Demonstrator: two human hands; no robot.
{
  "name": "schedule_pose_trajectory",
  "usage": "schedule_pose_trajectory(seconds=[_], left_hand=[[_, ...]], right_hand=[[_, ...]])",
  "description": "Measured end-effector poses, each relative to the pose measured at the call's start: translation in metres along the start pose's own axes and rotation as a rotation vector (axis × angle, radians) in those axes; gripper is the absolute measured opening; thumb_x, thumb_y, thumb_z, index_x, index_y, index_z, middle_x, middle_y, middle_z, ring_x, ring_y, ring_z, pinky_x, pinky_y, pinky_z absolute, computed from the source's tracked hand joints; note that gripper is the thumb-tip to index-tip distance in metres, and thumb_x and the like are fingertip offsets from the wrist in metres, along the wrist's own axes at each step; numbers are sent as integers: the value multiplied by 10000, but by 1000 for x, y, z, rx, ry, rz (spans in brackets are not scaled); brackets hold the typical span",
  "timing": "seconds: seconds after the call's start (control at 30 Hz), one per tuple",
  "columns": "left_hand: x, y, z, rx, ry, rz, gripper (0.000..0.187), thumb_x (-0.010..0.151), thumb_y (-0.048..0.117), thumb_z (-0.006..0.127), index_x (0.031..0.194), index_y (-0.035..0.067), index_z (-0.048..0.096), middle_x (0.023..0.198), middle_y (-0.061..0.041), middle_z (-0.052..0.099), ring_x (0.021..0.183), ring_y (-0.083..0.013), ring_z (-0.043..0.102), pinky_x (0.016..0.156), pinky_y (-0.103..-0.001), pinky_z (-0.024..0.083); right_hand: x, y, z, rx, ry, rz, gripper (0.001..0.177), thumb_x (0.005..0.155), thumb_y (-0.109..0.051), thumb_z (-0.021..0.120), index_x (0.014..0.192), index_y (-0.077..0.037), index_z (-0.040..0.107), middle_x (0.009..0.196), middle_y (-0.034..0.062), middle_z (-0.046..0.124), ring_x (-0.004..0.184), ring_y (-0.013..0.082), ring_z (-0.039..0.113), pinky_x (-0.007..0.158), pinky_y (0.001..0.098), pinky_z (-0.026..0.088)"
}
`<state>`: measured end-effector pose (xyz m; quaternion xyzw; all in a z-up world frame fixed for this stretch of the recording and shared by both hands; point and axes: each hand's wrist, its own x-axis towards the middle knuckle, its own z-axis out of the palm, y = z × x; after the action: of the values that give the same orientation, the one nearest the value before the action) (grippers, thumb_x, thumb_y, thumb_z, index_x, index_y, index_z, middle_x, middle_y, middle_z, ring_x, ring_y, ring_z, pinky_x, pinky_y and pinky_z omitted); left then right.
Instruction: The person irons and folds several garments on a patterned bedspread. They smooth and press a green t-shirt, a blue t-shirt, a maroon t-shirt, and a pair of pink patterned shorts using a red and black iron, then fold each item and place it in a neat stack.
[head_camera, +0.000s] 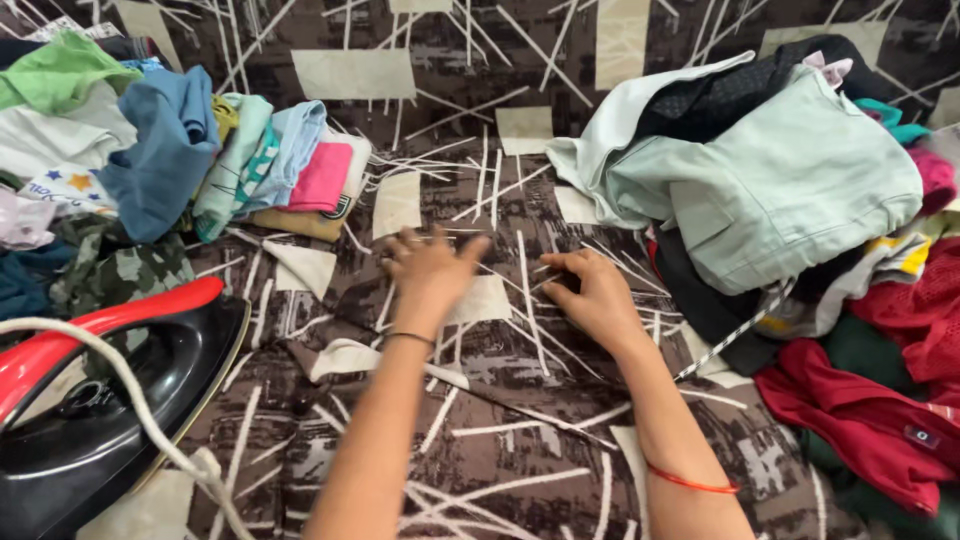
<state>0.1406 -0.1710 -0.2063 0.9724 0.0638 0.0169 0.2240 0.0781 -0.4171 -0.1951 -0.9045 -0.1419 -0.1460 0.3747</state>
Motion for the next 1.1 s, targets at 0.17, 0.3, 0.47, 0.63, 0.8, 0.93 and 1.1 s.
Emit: schedule_pose_trajectory(seconds=[0.17,0.3,0.47,0.63,0.8,0.93,1.1], left_hand=[[-62,133,29,-141,-96,185,819,981,708,254,1500,111,466,1638,-236,291,1550,-495,134,1215,-691,69],[-94,167,51,-564,-65,509,784,934,663,396,1522,153,491,1352,-171,679,1283,-392,608,1084,-530,441],[-92,151,45,-658,-333,629,881,917,642,511,1610,131,324,1026,-190,733,1003,-365,702,869,-450,536],[-94,154,24,-554,-268,574,828,904,633,552,1535,108,440,898,-176,757,888,-327,746,819,-438,560],[-86,143,-5,-693,-241,338,738,918,615,520,1481,138,498,995,-82,795,906,-206,773,873,-379,552],[-65,122,-14,-980,-136,147,700,900,599,515,1430,143,548,1012,-91,782,863,-220,747,815,-384,634],[-42,99,-6,-1037,215,270,628,1009,597,538,1341,73,643,1152,-81,746,1030,-166,703,874,-287,554]], right_hand=[[0,15,0,425,138,-7,403,862,-155,719,1255,-67,691,1094,115,742,1024,264,689,893,355,529],[-8,34,-26,392,542,72,381,918,-204,685,1268,-57,722,1146,163,670,1054,301,642,951,411,484],[-21,55,-75,-440,1153,24,575,866,-133,798,1369,34,574,1409,252,555,1384,433,454,1212,527,310],[-18,66,-96,-207,1293,115,667,955,-182,798,1478,65,464,1460,276,533,1348,480,440,1142,534,295],[-15,44,-93,-365,1199,111,294,1018,-167,732,1288,-57,699,1136,140,719,1005,347,668,894,453,474],[-5,1,-73,-520,816,-180,170,969,-99,715,1131,-80,763,866,107,670,842,312,637,767,458,433],[-7,-47,-27,-49,167,-484,232,812,-33,777,1034,-102,785,888,91,705,792,267,624,716,369,495]])
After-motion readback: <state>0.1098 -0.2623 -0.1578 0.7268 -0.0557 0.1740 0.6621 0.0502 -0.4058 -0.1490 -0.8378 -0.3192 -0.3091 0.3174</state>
